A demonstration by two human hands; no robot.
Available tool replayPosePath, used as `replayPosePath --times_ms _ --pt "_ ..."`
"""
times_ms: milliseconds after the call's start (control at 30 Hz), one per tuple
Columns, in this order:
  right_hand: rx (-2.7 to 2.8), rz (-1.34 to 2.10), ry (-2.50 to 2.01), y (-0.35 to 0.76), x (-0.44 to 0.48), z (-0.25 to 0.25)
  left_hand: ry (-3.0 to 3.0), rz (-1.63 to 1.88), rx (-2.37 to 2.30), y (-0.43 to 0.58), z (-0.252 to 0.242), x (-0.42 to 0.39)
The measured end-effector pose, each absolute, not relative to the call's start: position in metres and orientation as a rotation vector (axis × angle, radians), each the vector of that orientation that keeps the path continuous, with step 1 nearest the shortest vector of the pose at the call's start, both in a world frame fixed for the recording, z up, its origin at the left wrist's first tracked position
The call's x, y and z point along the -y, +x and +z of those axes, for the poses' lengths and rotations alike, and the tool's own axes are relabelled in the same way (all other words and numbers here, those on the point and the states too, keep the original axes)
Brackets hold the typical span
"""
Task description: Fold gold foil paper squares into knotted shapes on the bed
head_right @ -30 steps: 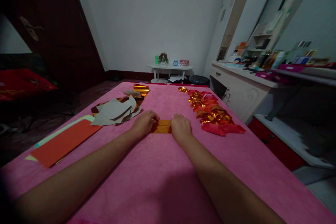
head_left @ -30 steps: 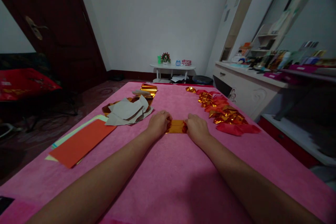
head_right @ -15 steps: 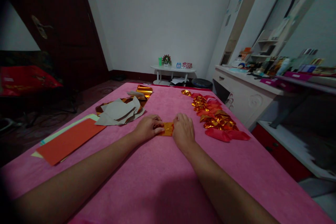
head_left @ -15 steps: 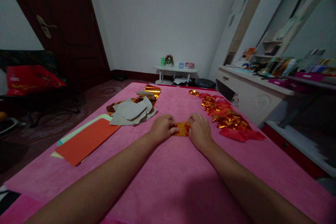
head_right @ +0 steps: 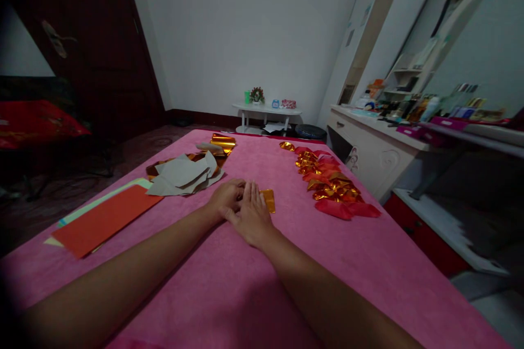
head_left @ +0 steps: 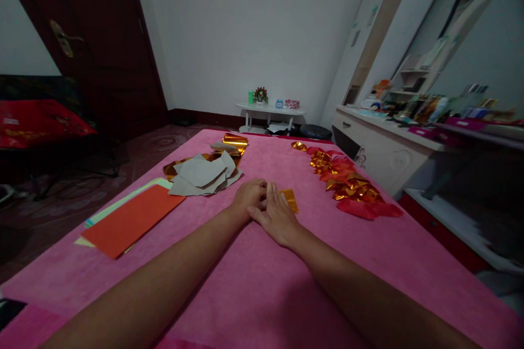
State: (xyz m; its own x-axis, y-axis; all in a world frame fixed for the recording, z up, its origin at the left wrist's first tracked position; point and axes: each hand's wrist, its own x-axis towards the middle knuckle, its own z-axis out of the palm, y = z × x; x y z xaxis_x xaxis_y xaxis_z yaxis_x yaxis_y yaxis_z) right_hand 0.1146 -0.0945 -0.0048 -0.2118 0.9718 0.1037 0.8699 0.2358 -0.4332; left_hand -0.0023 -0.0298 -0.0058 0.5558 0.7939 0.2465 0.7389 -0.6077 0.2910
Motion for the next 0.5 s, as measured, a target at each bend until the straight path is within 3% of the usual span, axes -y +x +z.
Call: replayPosePath --times_ms 200,400,500 --pt "2.344 0.233 -1.911 0.164 0.101 -0.006 2.672 0.649 -1.207 -0.007 -0.008 0.032" --pt "2.368 0.098 -1.928 0.182 0.105 -0.008 2.675 0.475 -1.537 0.021 0.018 0.046" --pt "2.407 -0.002 -1.846 0.181 0.104 -0.012 2.661 0.612 -1.370 0.057 0.021 0.056"
